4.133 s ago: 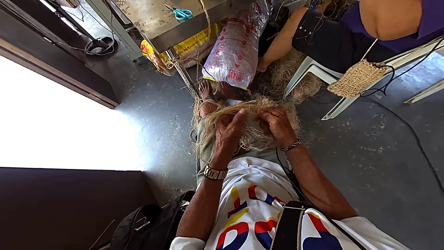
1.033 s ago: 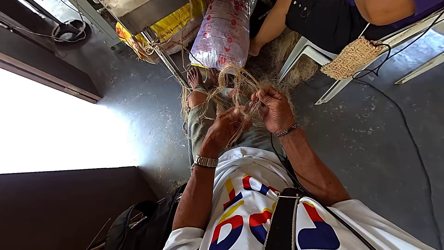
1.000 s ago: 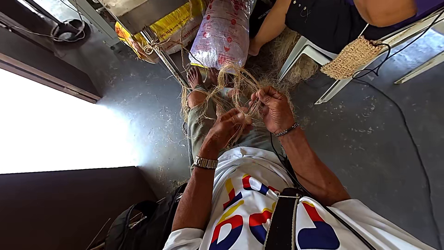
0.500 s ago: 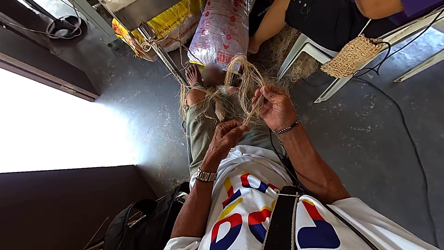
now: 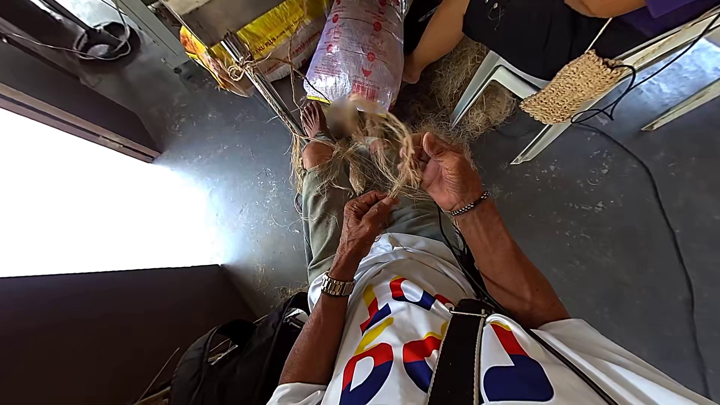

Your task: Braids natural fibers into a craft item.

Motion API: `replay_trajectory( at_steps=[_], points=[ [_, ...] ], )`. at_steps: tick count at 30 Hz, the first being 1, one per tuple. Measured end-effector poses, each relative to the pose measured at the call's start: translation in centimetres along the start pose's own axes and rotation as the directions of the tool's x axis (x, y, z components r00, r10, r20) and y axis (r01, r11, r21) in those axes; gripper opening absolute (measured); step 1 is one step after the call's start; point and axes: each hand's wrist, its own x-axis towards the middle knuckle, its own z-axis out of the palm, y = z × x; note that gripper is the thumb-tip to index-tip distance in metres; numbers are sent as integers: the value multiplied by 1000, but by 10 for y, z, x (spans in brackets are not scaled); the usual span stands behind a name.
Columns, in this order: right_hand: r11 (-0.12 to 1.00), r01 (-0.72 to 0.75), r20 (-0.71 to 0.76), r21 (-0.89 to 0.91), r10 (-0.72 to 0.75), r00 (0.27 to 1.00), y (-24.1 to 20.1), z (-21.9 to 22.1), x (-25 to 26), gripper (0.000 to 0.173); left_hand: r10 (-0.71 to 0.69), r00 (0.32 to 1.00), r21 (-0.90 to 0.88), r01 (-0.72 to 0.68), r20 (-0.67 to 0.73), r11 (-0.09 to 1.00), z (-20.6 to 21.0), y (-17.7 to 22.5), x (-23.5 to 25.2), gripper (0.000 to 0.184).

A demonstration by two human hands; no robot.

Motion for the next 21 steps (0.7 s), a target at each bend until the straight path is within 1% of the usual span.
replay_trajectory(
  at_steps=[1,3,5,7,10,12,14,16,21],
  points=[
    [998,-37,22,-50,38,999,-1,0,0,33,19,1000,26,-18,-25,1000,0,0,1,15],
    [985,-86,67,-147,97,993,-1,-1,0,34,53,996,79,-47,-70,996,0,2,3,14],
    [976,-95,106,-198,118,987,1,-3,1,35,81,992,111,-71,-96,991,1,3,5,14],
    [978,-85,146,-190,114,983,4,-4,2,35,106,989,108,-95,-102,990,1,3,6,14],
    [987,-88,198,-134,114,974,12,-7,3,35,102,987,65,-94,-122,993,5,4,7,13],
    [988,-80,232,-129,108,967,16,-9,5,30,79,985,45,-73,-150,996,9,6,8,14],
    [987,-60,253,-146,96,963,18,-9,3,21,62,983,29,-58,-175,998,12,8,9,16],
    [985,-38,233,-168,77,969,18,-6,-1,16,58,979,10,-57,-193,998,16,8,10,16],
    [971,14,198,-238,35,980,19,-1,-4,11,83,980,-11,-86,-183,996,25,4,15,15]
  ],
)
